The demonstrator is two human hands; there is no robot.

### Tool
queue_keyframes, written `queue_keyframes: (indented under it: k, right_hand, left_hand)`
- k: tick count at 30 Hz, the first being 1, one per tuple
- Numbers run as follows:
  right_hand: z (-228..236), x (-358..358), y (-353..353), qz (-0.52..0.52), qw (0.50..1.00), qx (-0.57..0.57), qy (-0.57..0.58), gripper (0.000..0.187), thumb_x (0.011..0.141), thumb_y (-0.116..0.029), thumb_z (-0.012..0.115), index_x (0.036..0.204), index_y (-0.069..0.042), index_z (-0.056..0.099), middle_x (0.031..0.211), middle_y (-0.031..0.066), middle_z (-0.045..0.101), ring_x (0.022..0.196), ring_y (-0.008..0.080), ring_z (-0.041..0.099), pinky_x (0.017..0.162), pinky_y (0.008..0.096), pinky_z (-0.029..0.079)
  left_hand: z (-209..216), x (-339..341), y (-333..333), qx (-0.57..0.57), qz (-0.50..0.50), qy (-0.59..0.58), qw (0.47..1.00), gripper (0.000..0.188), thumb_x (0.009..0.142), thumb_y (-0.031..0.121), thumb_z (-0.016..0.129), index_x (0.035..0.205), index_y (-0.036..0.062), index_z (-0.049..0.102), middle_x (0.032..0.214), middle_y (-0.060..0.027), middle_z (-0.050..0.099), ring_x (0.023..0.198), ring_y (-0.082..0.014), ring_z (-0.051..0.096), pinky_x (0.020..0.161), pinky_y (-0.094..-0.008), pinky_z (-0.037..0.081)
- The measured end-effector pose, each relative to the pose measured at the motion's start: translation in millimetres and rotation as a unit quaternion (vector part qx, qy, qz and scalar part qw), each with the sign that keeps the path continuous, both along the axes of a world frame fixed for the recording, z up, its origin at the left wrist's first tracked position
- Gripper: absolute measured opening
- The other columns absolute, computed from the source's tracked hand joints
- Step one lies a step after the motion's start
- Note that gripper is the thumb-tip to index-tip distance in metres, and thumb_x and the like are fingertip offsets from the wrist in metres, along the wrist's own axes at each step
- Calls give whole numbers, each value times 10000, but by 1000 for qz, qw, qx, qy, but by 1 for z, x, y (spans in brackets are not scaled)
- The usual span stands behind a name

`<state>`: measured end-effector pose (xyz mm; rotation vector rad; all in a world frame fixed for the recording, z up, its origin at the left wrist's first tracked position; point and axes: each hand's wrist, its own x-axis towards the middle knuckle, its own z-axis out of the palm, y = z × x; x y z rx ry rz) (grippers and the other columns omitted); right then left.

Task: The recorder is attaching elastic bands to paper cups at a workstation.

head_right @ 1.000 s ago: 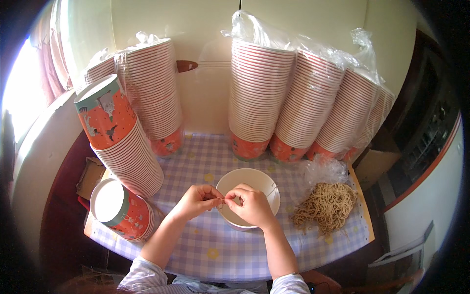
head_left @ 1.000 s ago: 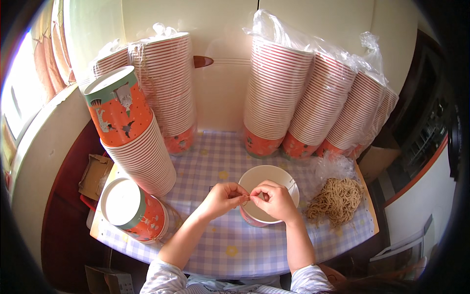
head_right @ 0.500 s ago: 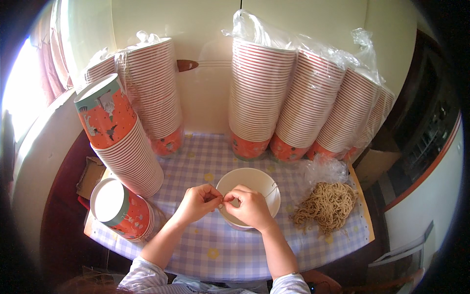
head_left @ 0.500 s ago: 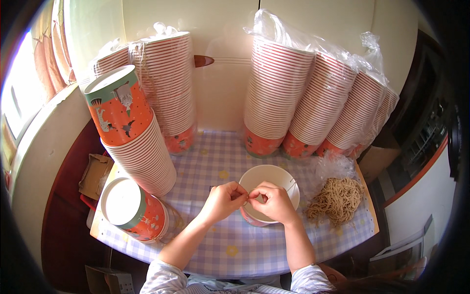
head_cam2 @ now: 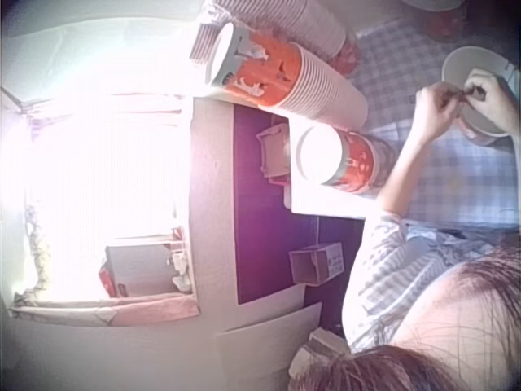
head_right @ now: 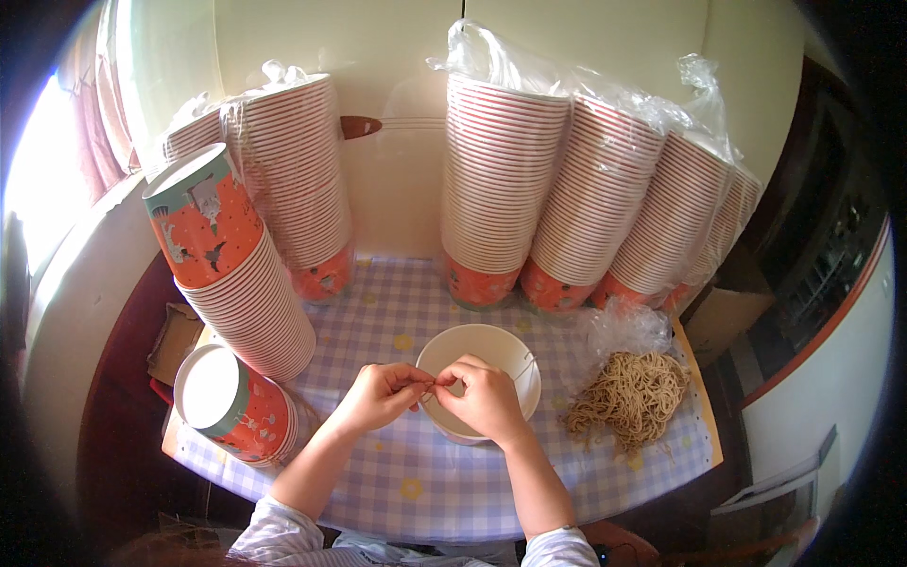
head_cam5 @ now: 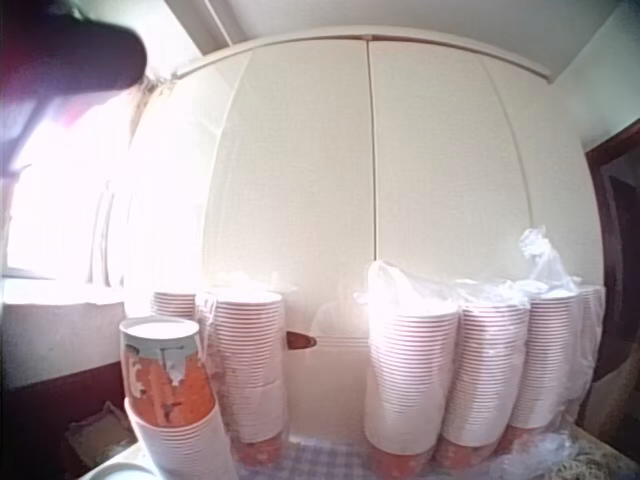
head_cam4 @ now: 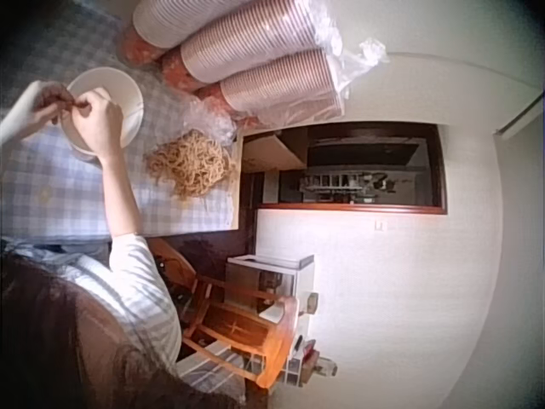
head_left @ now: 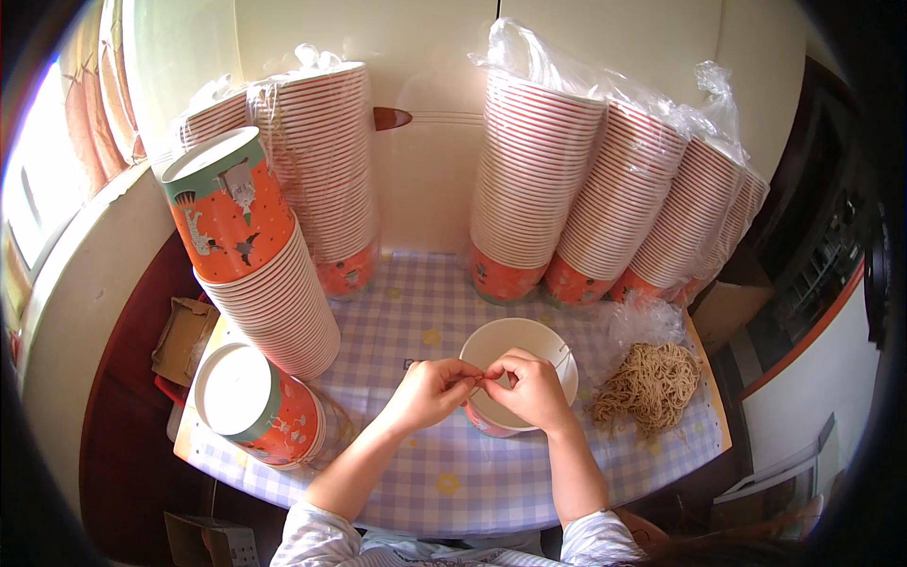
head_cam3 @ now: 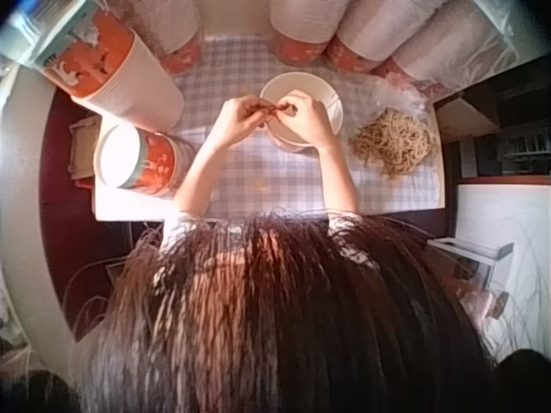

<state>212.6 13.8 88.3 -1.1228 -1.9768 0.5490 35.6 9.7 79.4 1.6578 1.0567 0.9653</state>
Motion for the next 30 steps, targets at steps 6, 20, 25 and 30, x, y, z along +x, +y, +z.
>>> queue_keyframes:
  k: [6,20,25,30]
  right_hand:
    - [2,-2,0,-6,1000,-12,23,134,672,-79,709,771,-67,620,776,30,594,593,158,556,532,275,438]
    - [0,-2,-1,16,999,-7,37,135,692,-57,688,815,-75,633,814,16,596,595,135,554,527,267,440]
    - [-3,1,1,31,999,4,36,117,698,-56,678,802,-69,626,804,20,593,587,137,548,517,265,429]
    - [-2,0,1,30,999,5,38,101,701,-56,676,778,-64,610,787,22,585,564,133,525,500,261,413]
  left_hand:
    - [4,1,-1,0,-2,5,1000,171,837,74,540,945,-30,622,751,-114,661,688,-124,643,636,-249,512]
    - [0,2,0,-24,0,-28,999,226,819,71,586,1013,-8,503,815,-124,675,740,-153,661,651,-261,513]
    - [3,1,-1,-14,-7,7,1000,285,811,86,598,1057,10,477,834,-141,675,745,-169,664,661,-267,513]
    - [0,-2,2,-27,-16,-22,999,273,813,82,597,1048,-10,493,814,-121,676,740,-146,654,659,-260,510]
